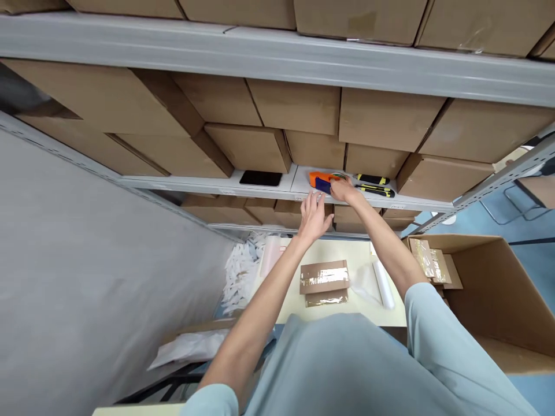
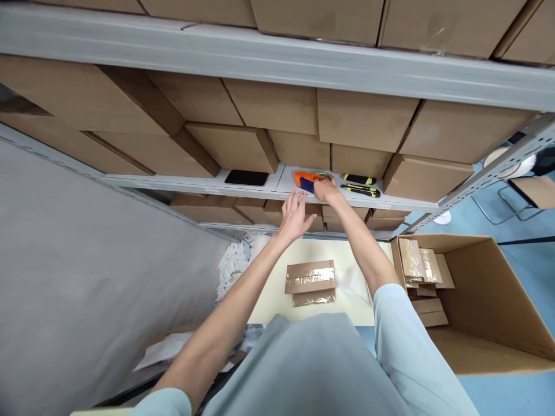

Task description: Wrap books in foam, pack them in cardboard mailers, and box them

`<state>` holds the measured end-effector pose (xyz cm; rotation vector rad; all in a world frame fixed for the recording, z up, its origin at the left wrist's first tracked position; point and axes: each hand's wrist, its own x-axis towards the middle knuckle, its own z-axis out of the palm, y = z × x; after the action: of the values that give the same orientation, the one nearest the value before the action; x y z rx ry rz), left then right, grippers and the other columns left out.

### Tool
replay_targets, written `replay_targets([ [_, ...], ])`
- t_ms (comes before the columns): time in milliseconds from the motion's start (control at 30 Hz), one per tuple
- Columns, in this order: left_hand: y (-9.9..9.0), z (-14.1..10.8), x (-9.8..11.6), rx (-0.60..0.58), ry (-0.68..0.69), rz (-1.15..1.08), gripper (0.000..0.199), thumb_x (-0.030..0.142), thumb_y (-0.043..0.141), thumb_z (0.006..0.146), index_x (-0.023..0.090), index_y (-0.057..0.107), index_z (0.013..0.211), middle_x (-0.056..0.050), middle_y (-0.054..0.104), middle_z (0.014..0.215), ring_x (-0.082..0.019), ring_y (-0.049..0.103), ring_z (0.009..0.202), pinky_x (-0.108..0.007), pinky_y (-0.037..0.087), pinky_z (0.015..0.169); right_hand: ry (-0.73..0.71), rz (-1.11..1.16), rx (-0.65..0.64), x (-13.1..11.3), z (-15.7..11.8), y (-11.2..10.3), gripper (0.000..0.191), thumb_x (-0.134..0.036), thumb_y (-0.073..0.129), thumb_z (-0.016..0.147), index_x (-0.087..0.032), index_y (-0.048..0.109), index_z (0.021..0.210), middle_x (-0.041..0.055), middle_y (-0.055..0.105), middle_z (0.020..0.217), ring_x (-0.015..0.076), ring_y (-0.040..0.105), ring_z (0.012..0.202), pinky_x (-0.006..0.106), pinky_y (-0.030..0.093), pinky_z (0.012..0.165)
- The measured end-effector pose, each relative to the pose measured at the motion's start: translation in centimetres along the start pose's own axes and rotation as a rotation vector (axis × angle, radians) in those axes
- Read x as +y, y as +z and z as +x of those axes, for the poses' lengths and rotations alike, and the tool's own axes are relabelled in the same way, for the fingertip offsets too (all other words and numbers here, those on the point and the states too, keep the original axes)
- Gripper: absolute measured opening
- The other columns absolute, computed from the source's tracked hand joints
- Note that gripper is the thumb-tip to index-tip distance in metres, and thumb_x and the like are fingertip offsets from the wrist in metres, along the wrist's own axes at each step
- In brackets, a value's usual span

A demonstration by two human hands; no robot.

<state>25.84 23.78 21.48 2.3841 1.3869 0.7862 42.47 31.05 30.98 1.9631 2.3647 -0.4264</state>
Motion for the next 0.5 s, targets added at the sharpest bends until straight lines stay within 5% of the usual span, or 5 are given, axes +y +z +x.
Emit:
replay_targets([
  [133, 2.2, -7.2, -1.8, 0.002, -0.127, -0.083, 0.069, 0.042, 0.062, 0.104, 0.018, 0.051, 0.168, -0.024, 0.052, 0.171, -0.045, 0.034, 0.171, -0.068, 0.034, 0.136, -0.005, 0.065, 0.302, 1.6, -1.6, 3.0, 0.056, -0.018, 0.038, 0.109, -0.005, 0.059, 0.159, 0.0291, 0.058, 0.165, 0.0412, 0.05, 0.157, 0.061, 0.03, 0.136],
  [233, 4.4, -14.5, -4.0, -0.03, -0.32, -0.156, 0.067, 0.045, 0.06, 0.104, 0.017, 0.053, 0.164, -0.025, 0.057, 0.167, -0.044, 0.047, 0.164, -0.066, 0.039, 0.135, 0.014, 0.193, 0.475, 2.6, -6.5, 9.0, 0.061, -0.035, 0.032, 0.117, -0.013, 0.045, 0.172, 0.0254, 0.049, 0.173, 0.0407, 0.041, 0.164, 0.063, 0.032, 0.136],
  [367, 7.5, -23.2, -5.0, -0.131, -0.696, -0.196, 0.064, 0.046, 0.062, 0.101, 0.011, 0.059, 0.155, -0.03, 0.066, 0.156, -0.045, 0.06, 0.153, -0.062, 0.046, 0.131, 0.22, 0.357, 0.266, 1.3, -16.1, 20.7, 0.072, -0.05, 0.027, 0.119, -0.007, 0.034, 0.176, 0.0282, 0.041, 0.179, 0.0374, 0.036, 0.17, 0.058, 0.033, 0.139],
  [500, 10.0, -26.6, -3.1, -0.242, -0.887, -0.24, 0.055, 0.05, 0.065, 0.101, 0.015, 0.064, 0.144, -0.026, 0.077, 0.138, -0.046, 0.07, 0.139, -0.06, 0.057, 0.117, 0.465, 0.494, -0.068, -1.9, -23.0, 30.4, 0.092, -0.062, 0.032, 0.116, 0.005, 0.02, 0.177, 0.0359, 0.038, 0.179, 0.0378, 0.037, 0.172, 0.049, 0.038, 0.137],
])
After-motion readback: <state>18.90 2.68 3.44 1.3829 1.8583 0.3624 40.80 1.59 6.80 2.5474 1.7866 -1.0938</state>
